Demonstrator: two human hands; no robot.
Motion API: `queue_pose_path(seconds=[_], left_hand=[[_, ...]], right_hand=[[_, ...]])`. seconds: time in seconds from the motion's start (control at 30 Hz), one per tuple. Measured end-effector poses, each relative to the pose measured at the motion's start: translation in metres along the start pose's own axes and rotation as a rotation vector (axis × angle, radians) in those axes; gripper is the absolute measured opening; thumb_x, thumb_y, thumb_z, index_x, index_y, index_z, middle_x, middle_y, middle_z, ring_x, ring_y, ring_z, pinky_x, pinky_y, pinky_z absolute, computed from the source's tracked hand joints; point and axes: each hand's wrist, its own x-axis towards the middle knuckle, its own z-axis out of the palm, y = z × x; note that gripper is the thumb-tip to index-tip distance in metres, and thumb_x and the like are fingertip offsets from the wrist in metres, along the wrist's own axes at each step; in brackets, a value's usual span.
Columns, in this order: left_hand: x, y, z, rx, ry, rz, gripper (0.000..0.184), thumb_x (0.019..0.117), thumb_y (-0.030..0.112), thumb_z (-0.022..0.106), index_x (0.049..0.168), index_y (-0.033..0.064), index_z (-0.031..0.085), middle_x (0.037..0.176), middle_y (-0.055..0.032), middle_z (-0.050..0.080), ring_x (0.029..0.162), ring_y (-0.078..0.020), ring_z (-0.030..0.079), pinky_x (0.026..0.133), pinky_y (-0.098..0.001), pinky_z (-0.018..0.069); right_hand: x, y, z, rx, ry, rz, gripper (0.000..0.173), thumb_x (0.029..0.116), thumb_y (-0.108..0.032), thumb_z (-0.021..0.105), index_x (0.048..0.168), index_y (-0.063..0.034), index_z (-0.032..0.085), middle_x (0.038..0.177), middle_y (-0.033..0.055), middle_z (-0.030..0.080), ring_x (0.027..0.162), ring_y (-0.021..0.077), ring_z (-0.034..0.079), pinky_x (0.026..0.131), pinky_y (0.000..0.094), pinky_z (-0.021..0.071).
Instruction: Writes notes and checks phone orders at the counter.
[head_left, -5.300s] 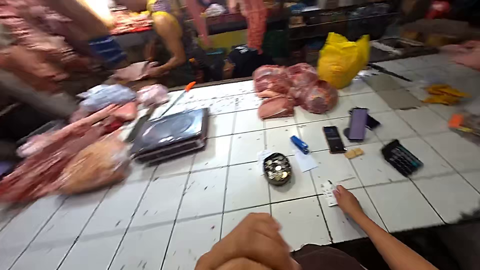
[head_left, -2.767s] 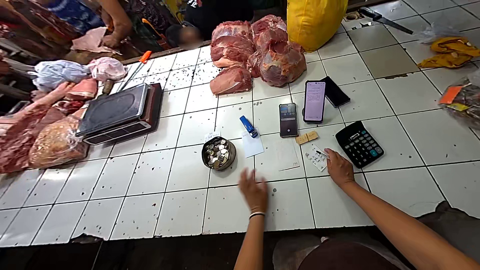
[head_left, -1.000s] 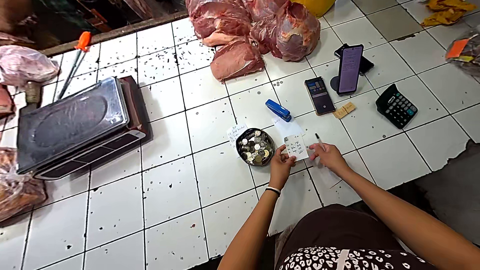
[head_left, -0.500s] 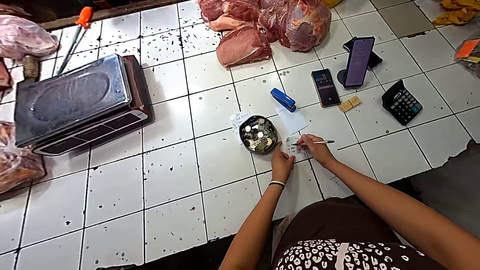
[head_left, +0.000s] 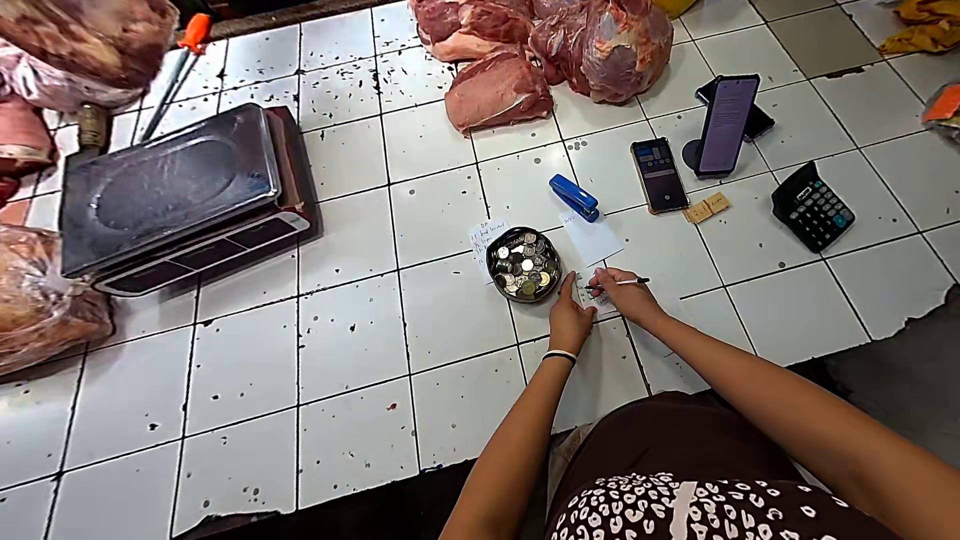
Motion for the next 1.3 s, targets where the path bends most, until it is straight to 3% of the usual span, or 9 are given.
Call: queue_pose_path(seconds=[0.5, 0.6, 0.67, 0.87, 0.97, 1.03, 1.13, 1.23, 1.3], left_hand=[[0.002, 0.001, 0.001, 0.009, -0.003, -0.025, 0.083, 0.0968, 0.01, 0.068, 0.163, 0.0081, 0.017, 0.084, -0.0121, 0.063, 0.062, -0.0174, 0.065, 0.065, -0.032, 0.0584], [0.002, 0.0, 0.001, 0.001, -0.004, -0.027, 0.084, 0.0968, 0.01, 0.068, 0.163, 0.0084, 0.017, 0.084, -0.0119, 0.062, 0.062, -0.0174, 0.065, 0.065, -0.0319, 0.0588], [0.002, 0.0, 0.0, -0.005, -0.002, -0.029, 0.084, 0.0967, 0.01, 0.068, 0.163, 0.0086, 0.017, 0.083, -0.0114, 0.062, 0.062, -0.0168, 0.065, 0.064, -0.0313, 0.0585], [0.003, -0.003, 0.0, 0.025, -0.008, -0.004, 0.078, 0.0971, 0.011, 0.068, 0.162, 0.0098, 0.023, 0.086, -0.0131, 0.063, 0.065, -0.0193, 0.066, 0.067, -0.0347, 0.0593], [0.001, -0.004, 0.0, 0.051, 0.0, 0.021, 0.059, 0.0976, 0.011, 0.066, 0.151, 0.0037, 0.042, 0.087, -0.0133, 0.065, 0.066, -0.0198, 0.067, 0.068, -0.0357, 0.0596], [-0.001, -0.008, 0.002, 0.062, 0.02, 0.064, 0.038, 0.0994, 0.012, 0.064, 0.134, -0.0008, 0.056, 0.088, -0.0125, 0.064, 0.069, -0.0194, 0.066, 0.069, -0.0356, 0.0587], [-0.01, -0.014, -0.001, 0.005, 0.09, 0.121, 0.021, 0.0989, 0.012, 0.063, 0.111, -0.0056, 0.063, 0.098, -0.0167, 0.062, 0.079, -0.0216, 0.065, 0.074, -0.0366, 0.0574], [-0.023, -0.019, -0.002, -0.018, 0.138, 0.171, 0.016, 0.0947, 0.009, 0.065, 0.1, -0.006, 0.062, 0.09, -0.0129, 0.059, 0.074, -0.0178, 0.057, 0.071, -0.0338, 0.0509], [-0.029, -0.025, -0.003, -0.043, 0.14, 0.184, 0.022, 0.0927, 0.008, 0.066, 0.108, -0.007, 0.062, 0.089, -0.0139, 0.065, 0.08, -0.0187, 0.062, 0.078, -0.0369, 0.0517]], right_hand=[[0.003, -0.002, 0.005, -0.079, 0.003, 0.014, 0.041, 0.1123, -0.032, 0.042, 0.102, -0.0042, 0.071, 0.092, 0.0041, 0.072, 0.088, 0.011, 0.066, 0.086, 0.0363, 0.0496], [-0.001, 0.008, 0.008, -0.252, 0.075, -0.218, 0.036, 0.1109, -0.027, 0.045, 0.104, -0.0005, 0.069, 0.09, 0.0112, 0.067, 0.086, 0.0211, 0.064, 0.083, 0.0409, 0.05], [-0.005, 0.018, 0.009, -0.347, 0.146, -0.416, 0.036, 0.11, -0.026, 0.046, 0.115, 0.0017, 0.069, 0.099, 0.017, 0.067, 0.093, 0.0274, 0.068, 0.087, 0.0419, 0.0548], [-0.029, 0.046, -0.02, -0.425, 0.212, -0.448, 0.041, 0.1103, -0.032, 0.044, 0.122, -0.002, 0.07, 0.11, 0.0159, 0.074, 0.101, 0.0278, 0.072, 0.092, 0.0451, 0.0556], [-0.041, 0.077, -0.044, -0.651, 0.271, -0.487, 0.042, 0.1099, -0.033, 0.043, 0.118, -0.0036, 0.072, 0.116, 0.0149, 0.075, 0.113, 0.0319, 0.071, 0.103, 0.0532, 0.0496], [-0.051, 0.095, -0.058, -0.763, 0.247, -0.404, 0.046, 0.1057, -0.044, 0.05, 0.122, -0.0057, 0.07, 0.133, 0.0183, 0.068, 0.133, 0.0375, 0.058, 0.113, 0.0594, 0.0392], [-0.063, 0.095, -0.06, -0.82, 0.155, -0.181, 0.067, 0.0927, -0.059, 0.066, 0.131, -0.0042, 0.061, 0.151, 0.0235, 0.051, 0.15, 0.0412, 0.036, 0.119, 0.063, 0.0254], [-0.067, 0.095, -0.055, -0.826, 0.182, -0.128, 0.066, 0.0892, -0.056, 0.072, 0.125, -0.0021, 0.061, 0.149, 0.0265, 0.05, 0.147, 0.0423, 0.04, 0.112, 0.0615, 0.0354], [-0.065, 0.09, -0.054, -0.801, 0.204, -0.117, 0.059, 0.0896, -0.047, 0.074, 0.124, 0.0, 0.062, 0.143, 0.0297, 0.054, 0.138, 0.0469, 0.048, 0.104, 0.0636, 0.0414]])
